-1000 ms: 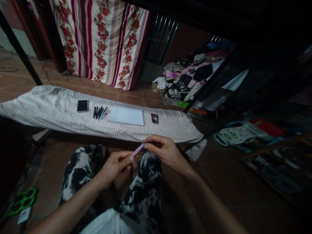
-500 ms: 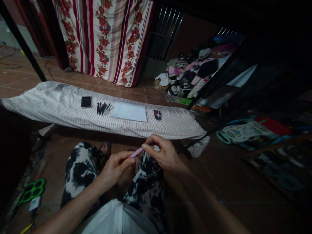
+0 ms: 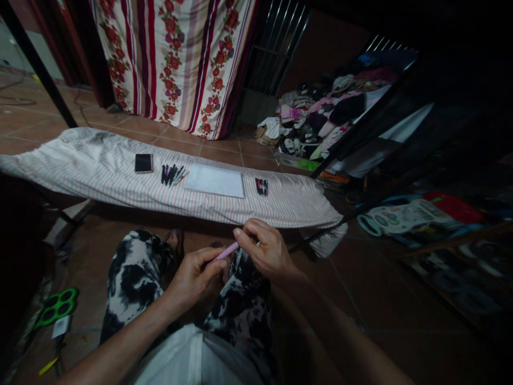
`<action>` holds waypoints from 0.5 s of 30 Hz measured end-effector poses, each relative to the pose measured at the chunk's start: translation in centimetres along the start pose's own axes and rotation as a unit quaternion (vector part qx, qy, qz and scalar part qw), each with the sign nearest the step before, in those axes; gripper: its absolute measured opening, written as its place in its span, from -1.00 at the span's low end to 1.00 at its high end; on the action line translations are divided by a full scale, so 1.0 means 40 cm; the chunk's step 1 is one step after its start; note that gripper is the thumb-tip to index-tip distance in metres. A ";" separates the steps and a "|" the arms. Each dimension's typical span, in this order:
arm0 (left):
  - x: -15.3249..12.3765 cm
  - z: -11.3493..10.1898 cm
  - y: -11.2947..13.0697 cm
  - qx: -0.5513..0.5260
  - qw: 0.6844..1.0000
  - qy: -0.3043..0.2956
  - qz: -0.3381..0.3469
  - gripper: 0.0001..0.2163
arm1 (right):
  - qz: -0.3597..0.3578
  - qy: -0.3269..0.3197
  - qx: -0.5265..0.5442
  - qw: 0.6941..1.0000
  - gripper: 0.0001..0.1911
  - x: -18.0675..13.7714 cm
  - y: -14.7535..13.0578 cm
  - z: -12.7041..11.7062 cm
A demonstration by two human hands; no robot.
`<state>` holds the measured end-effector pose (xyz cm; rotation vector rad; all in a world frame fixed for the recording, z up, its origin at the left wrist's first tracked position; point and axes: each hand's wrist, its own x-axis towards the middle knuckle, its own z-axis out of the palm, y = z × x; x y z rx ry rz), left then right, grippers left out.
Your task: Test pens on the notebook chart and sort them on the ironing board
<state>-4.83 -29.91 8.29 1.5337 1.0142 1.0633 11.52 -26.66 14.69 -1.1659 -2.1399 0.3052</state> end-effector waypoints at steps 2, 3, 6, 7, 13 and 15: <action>0.000 -0.001 -0.004 0.003 1.000 0.000 -0.005 -0.75 | 0.008 -0.011 -0.011 1.000 -0.65 0.000 0.001 0.002; 0.000 -0.002 -0.006 0.001 1.000 0.005 -0.010 -0.75 | 0.014 -0.022 -0.017 1.000 -0.64 0.000 0.001 0.002; 0.002 -0.008 -0.007 -0.016 0.999 0.020 -0.033 -0.74 | 0.022 -0.052 -0.030 0.998 -0.67 0.006 0.002 -0.013; 0.003 -0.011 -0.005 -0.023 0.999 0.020 -0.042 -0.74 | 0.008 -0.058 -0.034 0.998 -0.71 0.009 0.002 -0.022; 0.005 -0.018 0.008 -0.040 0.997 -0.026 -0.067 -0.74 | -0.181 -0.209 -0.082 0.958 -0.70 0.044 -0.001 -0.087; 0.005 -0.015 0.007 -0.032 0.997 -0.034 -0.066 -0.75 | -0.206 -0.264 -0.107 0.936 -0.76 0.050 -0.009 -0.096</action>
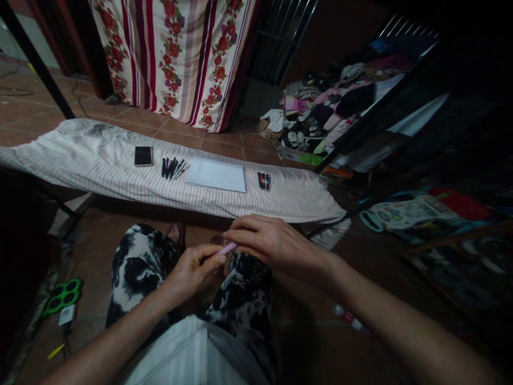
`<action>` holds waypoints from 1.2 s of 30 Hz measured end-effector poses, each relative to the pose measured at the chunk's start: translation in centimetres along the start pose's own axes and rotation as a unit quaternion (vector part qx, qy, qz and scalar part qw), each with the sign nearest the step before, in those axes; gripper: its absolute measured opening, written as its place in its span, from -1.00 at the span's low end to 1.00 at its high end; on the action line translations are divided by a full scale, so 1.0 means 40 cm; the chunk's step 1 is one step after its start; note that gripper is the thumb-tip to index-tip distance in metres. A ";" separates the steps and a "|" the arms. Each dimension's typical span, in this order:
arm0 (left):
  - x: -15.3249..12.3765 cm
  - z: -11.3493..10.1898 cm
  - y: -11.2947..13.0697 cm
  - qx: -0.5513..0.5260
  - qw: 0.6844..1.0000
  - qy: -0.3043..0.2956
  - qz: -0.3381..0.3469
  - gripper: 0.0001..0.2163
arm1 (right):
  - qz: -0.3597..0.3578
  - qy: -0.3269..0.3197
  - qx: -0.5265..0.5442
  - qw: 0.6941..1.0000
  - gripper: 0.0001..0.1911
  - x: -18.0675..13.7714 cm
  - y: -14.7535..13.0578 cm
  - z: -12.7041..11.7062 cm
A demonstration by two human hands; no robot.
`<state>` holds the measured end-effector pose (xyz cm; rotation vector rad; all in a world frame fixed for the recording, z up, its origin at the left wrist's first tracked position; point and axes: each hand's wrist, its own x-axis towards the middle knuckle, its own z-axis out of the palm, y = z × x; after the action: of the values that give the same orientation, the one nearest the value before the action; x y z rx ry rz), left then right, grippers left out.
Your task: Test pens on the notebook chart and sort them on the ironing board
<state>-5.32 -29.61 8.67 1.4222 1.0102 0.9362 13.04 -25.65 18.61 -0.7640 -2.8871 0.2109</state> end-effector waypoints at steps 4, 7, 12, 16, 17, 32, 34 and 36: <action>0.003 0.004 -0.005 0.029 0.999 -0.013 0.019 -0.77 | -0.039 -0.070 -0.077 0.994 -0.83 0.005 -0.016 0.007; 0.002 0.003 -0.001 0.051 0.997 -0.037 0.049 -0.75 | -0.051 -0.082 -0.094 0.991 -0.88 0.005 -0.021 0.024; -0.006 -0.007 0.005 0.046 0.995 -0.063 0.066 -0.68 | -0.008 -0.073 -0.045 0.996 -0.90 0.008 -0.019 0.033; -0.008 -0.015 -0.006 0.024 0.995 -0.076 0.055 -0.68 | 0.036 -0.080 -0.028 0.996 -0.88 0.012 -0.023 0.032; -0.008 -0.016 -0.010 0.022 0.995 -0.079 0.053 -0.69 | 0.040 -0.083 -0.027 0.995 -0.86 0.012 -0.024 0.032; -0.016 -0.020 0.023 0.103 0.989 -0.081 0.073 -0.74 | -0.030 -0.099 -0.082 0.991 -0.85 0.021 -0.023 -0.004; -0.018 -0.016 0.025 0.106 0.989 -0.075 0.070 -0.74 | -0.031 -0.100 -0.081 0.991 -0.86 0.021 -0.025 -0.005; -0.022 -0.013 0.023 0.106 0.989 -0.071 0.068 -0.75 | -0.022 -0.111 -0.077 0.991 -0.86 0.021 -0.029 -0.002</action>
<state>-6.03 -30.29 9.61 1.7293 0.9358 0.8303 11.79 -26.22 18.98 -0.7425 -3.1573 0.0724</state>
